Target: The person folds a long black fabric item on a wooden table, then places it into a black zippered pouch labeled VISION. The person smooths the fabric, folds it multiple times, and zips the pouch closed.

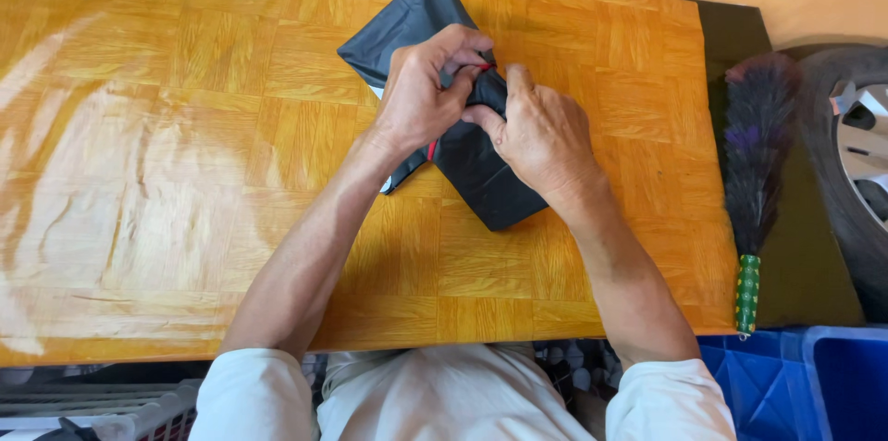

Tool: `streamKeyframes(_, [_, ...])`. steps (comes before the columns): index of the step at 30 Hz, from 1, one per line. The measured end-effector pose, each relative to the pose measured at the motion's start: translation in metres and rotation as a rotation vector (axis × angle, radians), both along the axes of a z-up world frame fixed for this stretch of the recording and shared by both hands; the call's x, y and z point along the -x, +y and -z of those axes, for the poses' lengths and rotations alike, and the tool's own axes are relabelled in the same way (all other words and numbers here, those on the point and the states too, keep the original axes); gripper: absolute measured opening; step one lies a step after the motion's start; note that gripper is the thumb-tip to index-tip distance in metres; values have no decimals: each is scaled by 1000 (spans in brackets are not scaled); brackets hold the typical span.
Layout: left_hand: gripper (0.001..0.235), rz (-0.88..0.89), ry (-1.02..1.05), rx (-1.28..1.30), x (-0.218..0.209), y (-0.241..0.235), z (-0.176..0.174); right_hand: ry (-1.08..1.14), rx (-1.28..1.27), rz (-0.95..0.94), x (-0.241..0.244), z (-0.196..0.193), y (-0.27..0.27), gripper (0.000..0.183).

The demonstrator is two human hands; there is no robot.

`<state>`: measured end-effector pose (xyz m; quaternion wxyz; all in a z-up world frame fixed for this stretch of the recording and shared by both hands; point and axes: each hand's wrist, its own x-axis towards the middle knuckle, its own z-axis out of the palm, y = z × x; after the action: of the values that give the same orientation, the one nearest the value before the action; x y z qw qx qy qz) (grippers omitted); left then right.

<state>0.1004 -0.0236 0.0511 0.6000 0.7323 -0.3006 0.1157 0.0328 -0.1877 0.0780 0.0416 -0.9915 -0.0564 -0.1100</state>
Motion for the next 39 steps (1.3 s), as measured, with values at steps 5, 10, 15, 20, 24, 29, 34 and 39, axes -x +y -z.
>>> streamKeyframes(5, [20,-82,-83,-32,5,2,-5,-80,97,7,0,13,2,61])
streamKeyframes(10, [21,-60,-96,-48,9,4,-13,-102,133,-23,0,13,4,56])
streamKeyframes(15, [26,-81,-181,-179,6,1,-4,-89,155,-6,-1,17,5,56])
streamKeyframes(20, [24,3,-40,-52,3,2,-14,-95,186,2,-1,15,12,58])
streamKeyframes(24, [27,68,47,-30,-2,7,-15,-46,163,31,-1,13,18,62])
streamKeyframes(29, [29,9,-274,-174,-5,6,-2,56,34,62,1,5,21,53])
streamKeyframes(34, [12,-209,-873,-359,4,-7,1,29,91,70,-15,43,0,41])
streamKeyframes(39, [17,-394,-1061,-359,4,-22,7,-79,95,-113,-21,52,-18,28])
